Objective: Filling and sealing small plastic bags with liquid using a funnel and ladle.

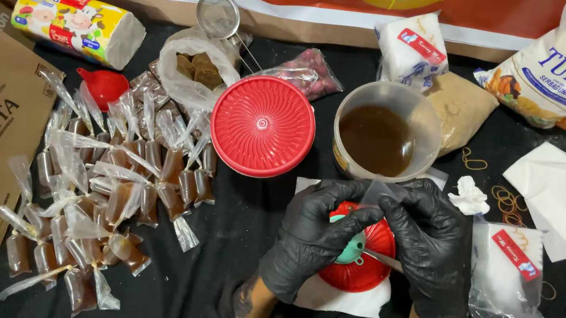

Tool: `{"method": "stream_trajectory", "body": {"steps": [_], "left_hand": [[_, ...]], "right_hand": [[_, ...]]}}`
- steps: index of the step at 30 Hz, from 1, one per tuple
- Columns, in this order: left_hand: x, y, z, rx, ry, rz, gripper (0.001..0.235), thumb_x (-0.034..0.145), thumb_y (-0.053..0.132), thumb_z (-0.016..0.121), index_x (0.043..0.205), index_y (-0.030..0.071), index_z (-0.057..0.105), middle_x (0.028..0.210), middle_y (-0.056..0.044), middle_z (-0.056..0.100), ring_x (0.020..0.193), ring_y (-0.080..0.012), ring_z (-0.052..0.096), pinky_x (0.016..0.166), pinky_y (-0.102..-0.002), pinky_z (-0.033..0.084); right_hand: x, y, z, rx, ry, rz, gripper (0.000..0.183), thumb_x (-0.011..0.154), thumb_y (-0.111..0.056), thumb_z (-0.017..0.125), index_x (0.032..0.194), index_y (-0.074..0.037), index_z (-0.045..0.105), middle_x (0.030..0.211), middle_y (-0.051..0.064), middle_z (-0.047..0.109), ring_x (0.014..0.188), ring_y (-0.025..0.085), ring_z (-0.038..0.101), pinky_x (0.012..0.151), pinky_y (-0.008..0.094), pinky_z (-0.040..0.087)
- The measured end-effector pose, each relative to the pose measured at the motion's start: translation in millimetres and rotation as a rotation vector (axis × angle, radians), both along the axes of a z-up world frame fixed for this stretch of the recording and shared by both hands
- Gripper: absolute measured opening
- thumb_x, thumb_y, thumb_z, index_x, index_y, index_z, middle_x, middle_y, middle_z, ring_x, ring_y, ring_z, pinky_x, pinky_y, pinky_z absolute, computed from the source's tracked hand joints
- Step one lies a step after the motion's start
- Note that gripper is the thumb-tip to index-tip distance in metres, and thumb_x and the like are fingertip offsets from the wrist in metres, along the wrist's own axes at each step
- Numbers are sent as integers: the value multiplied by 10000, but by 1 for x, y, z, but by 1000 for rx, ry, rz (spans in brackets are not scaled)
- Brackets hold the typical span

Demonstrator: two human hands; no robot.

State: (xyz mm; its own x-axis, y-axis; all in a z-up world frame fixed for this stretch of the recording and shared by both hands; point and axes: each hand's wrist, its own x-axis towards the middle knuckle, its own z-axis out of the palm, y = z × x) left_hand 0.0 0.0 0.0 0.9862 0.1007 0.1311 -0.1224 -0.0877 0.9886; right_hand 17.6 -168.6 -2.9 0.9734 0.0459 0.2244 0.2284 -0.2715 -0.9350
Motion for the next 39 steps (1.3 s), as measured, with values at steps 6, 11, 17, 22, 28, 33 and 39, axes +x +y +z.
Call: {"method": "stream_trajectory", "body": {"steps": [6,11,17,22,28,33,39], "left_hand": [[-1,0,-22,-69,23,10,127,856,142,845,966,92,808,882,-129,775,960,-284,751,915,-396,587],[-1,0,-10,-57,14,-61,160,845,152,832,986,88,793,890,-143,767,978,-331,750,909,-420,590],[-1,8,-17,-178,-18,-15,132,834,107,842,955,74,804,847,-131,766,974,-227,731,957,-377,564],[4,12,-21,-172,-59,35,108,827,126,857,918,101,806,801,-90,757,910,-183,721,966,-358,548],[0,8,0,-253,-188,96,177,876,75,791,878,-95,739,766,-273,696,968,-229,604,979,-405,497],[2,7,-13,-162,-160,76,140,760,105,883,869,99,796,753,-79,744,837,-154,686,925,-304,533],[2,5,-6,-161,-164,89,170,723,104,907,796,55,761,720,-90,718,800,-138,648,907,-283,528]], "right_hand": [[-12,19,17,-20,-35,-54,60,886,-28,800,935,-8,771,869,172,757,956,297,767,870,427,595],[-9,0,-3,15,-37,-51,133,865,-16,822,978,20,761,890,187,734,1008,274,729,900,451,587],[-19,-10,14,-121,87,-57,138,1005,-78,695,1122,-24,744,953,131,714,943,183,646,849,419,555],[-38,-13,-21,-538,266,62,389,840,-96,753,1228,-101,718,1069,224,729,1021,477,688,885,601,535],[-46,-5,-85,-747,340,181,1000,615,-431,954,1452,-75,536,1323,241,576,1135,492,653,925,564,592],[-48,-14,-127,-605,325,126,699,656,-268,950,1250,-86,629,1213,218,587,1137,518,633,921,551,591],[-40,-26,-128,-273,552,18,367,801,-180,864,1157,-191,776,867,55,664,831,180,685,723,324,576]]}}
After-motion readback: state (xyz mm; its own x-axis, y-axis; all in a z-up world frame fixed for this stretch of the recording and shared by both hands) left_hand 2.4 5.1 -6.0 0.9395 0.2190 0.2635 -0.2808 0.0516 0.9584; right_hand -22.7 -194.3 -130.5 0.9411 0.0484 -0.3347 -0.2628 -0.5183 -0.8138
